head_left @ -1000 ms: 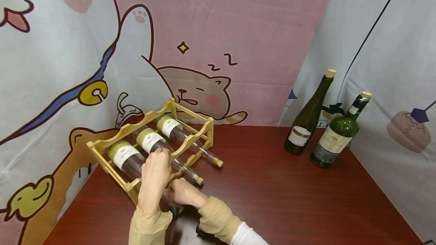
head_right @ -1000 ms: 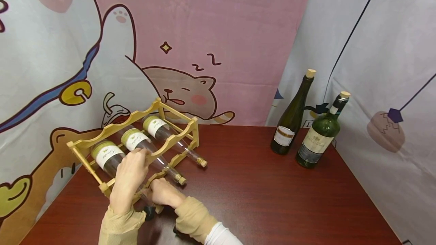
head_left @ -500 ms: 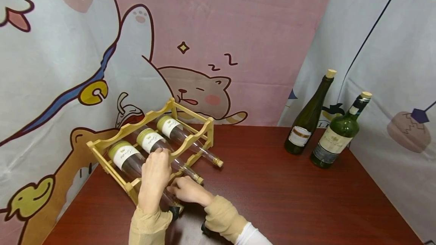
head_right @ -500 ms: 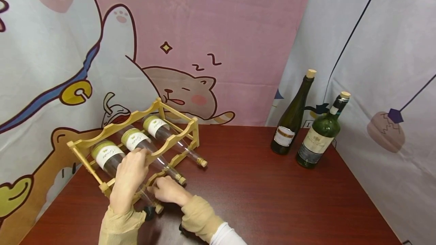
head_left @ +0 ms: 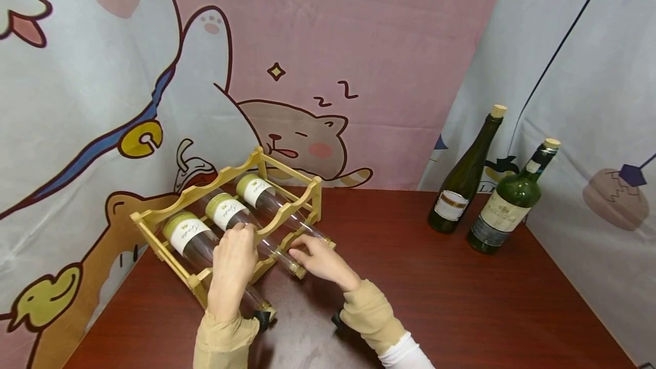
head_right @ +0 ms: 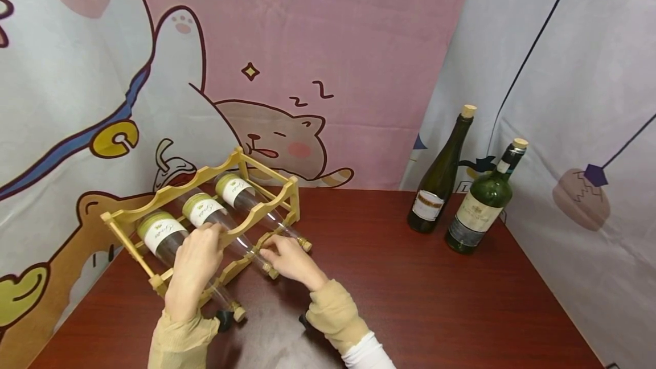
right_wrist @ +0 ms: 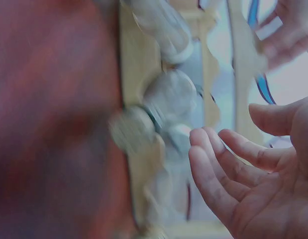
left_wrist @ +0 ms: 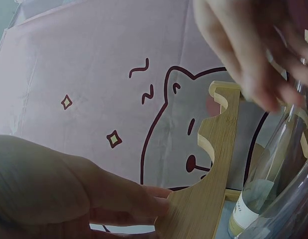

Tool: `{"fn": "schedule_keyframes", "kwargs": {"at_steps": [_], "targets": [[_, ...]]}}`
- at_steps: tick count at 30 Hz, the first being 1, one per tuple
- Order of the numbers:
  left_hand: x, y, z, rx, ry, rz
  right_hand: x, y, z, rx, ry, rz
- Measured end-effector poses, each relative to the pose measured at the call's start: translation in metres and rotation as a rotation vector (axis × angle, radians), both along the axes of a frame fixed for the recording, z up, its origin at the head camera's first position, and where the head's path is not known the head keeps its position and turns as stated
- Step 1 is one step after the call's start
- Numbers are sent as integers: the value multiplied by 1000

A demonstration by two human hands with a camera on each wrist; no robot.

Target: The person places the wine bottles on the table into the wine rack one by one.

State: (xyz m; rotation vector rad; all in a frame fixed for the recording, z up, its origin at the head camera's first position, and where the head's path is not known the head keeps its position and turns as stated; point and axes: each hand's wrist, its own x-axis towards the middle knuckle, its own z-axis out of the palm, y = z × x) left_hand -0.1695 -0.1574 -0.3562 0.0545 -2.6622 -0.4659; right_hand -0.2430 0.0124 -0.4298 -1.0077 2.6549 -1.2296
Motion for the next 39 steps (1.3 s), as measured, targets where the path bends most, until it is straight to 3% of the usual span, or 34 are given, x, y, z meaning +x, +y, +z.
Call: {"fn": "schedule_keyframes", "kwargs": {"at_steps": [10,18,24,33,39], "targets": [[0,0,-1,-5,-1,4,-34,58,34,-173,103,-306],[0,1,0,-8,-12,6,-55,105,42,-125,219,-490],[0,0,0,1,-16,7,-63,137,51,-87,318,-679],[-3,-2,-1,2,-2,23,-76,182,63,-108,583,-914],[-3,-2,-3,9,-11,30,-84,211,73,-102,624,-1034]]}}
